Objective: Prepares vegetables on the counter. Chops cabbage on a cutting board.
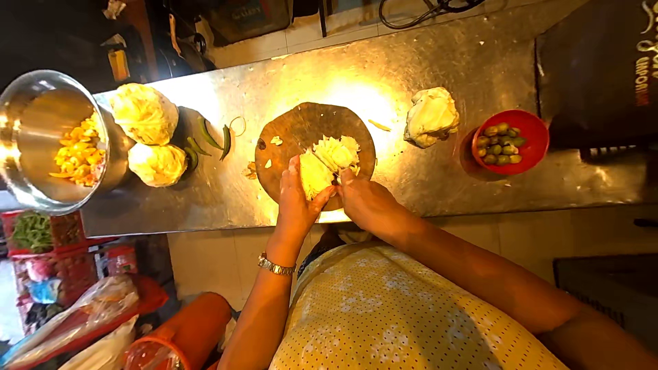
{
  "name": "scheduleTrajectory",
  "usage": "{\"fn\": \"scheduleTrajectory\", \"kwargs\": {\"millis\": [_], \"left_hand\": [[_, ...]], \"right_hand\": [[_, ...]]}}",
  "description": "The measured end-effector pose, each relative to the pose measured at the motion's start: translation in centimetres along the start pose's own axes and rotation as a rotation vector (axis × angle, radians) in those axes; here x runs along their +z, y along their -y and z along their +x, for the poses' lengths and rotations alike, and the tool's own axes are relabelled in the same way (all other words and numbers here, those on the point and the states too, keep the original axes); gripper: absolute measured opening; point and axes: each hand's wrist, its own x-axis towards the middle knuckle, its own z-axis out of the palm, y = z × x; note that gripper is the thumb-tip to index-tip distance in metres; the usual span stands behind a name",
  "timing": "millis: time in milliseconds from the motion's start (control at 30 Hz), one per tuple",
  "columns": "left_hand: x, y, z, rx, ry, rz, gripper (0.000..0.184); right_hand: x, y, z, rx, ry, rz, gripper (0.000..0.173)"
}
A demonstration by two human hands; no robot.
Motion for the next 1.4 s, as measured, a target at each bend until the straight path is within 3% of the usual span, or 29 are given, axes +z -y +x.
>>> {"fn": "scheduleTrajectory", "kwargs": {"millis": [133,333,600,900,1267,1400], "left_hand": [[0.2,0.4,-0.1,-0.038,-0.023,-0.045,0.095],[0.1,0.7,-0.3,-0.078,-0.024,-0.076,0.097],[-0.1,0.6,-0.2,-0.057,-0.003,-0.050,0.096],[-0.1,0.4,-0.4,-0.019,0.000,-0.033,0.095],[0.5,0.8,0.0,-0.024,-0.073,-0.002,0.095],[0.0,-0.4,-0.7,-0.071,-0.042,0.027,0.095]], "right_hand": [[0.7,-0.1,-0.3,0.005,0.010,-0.020,0.033],[0.1,-3.2,-1.9,0.054,0.226,0.070,0.042],[-1.7,-2.6,-4.6,0.019,0.121,0.088,0.043],[-1.7,-0.7,-4.7,0.110,0.192,-0.048,0.044],[-0.6,0.2,-2.4,-0.024,-0.099,-0.046,0.031],[-1.1,0.9,-2.2,-0.059,-0.128,-0.021,0.025]]}}
